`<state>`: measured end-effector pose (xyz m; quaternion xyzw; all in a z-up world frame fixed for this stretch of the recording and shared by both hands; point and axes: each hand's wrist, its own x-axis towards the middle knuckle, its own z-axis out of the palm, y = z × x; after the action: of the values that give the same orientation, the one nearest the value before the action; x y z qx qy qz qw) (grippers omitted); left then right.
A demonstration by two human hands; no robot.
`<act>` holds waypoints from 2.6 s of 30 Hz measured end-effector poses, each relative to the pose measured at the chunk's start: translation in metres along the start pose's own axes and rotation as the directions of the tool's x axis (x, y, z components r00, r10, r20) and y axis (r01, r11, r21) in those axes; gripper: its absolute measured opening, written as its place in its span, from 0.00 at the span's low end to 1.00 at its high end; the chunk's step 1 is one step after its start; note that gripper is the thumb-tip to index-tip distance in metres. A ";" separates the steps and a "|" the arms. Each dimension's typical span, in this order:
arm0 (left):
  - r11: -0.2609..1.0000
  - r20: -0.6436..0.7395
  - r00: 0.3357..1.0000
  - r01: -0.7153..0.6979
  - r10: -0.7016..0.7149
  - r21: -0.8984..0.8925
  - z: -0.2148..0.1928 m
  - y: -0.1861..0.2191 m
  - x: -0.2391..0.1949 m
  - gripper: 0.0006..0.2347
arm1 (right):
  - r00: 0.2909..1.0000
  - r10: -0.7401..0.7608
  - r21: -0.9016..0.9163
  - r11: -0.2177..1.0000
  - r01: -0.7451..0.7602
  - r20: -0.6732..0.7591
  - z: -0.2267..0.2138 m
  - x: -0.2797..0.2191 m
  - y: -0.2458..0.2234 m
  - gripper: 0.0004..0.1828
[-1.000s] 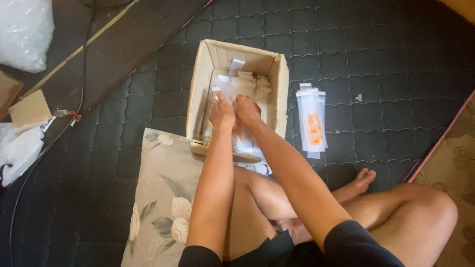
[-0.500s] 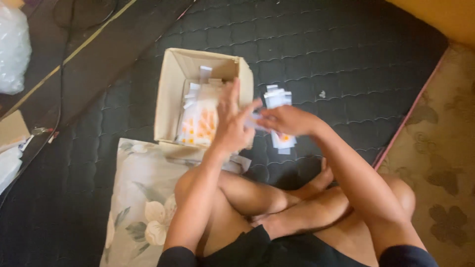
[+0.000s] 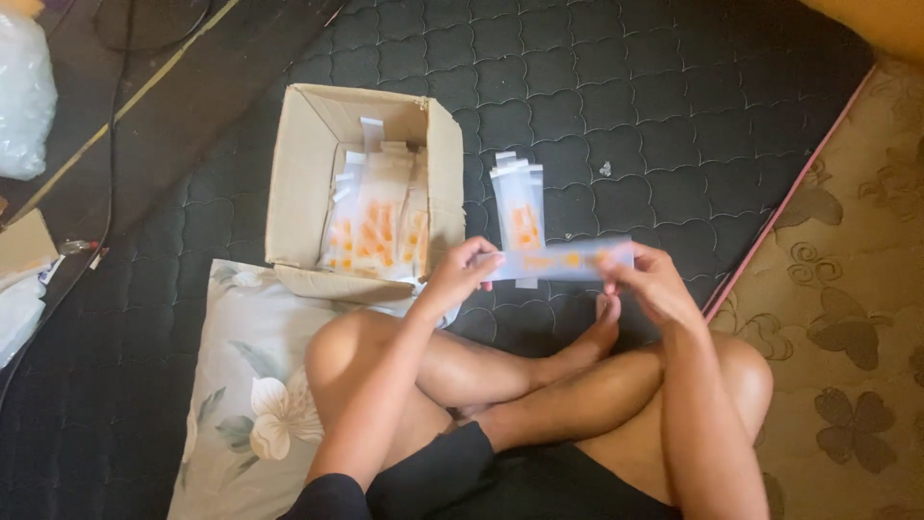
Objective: A person is sitting on a mattress, sorting through a cardboard box of plastic strips with orange markings, inspecting them one by one.
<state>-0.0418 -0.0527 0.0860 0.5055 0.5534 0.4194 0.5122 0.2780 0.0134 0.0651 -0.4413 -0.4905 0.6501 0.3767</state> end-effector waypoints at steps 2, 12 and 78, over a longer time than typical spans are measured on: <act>0.994 0.004 1.000 0.000 0.000 -0.108 0.004 -0.012 0.006 0.07 | 0.999 0.030 0.179 0.983 -0.028 -0.011 0.008 -0.007 0.002 0.15; 0.958 0.159 0.981 0.146 -0.109 -0.247 0.031 -0.028 0.013 0.07 | 0.968 0.206 0.530 0.842 -0.099 -0.146 0.138 -0.011 0.047 0.11; 0.959 -0.299 0.954 -0.065 -0.021 -0.274 0.011 -0.028 0.023 0.06 | 0.812 0.155 0.475 0.865 0.163 -0.562 0.042 0.002 0.038 0.03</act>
<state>-0.0338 -0.0339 0.0542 0.3646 0.5535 0.5712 0.4842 0.2355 -0.0064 0.0338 -0.5043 -0.1656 0.5868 0.6114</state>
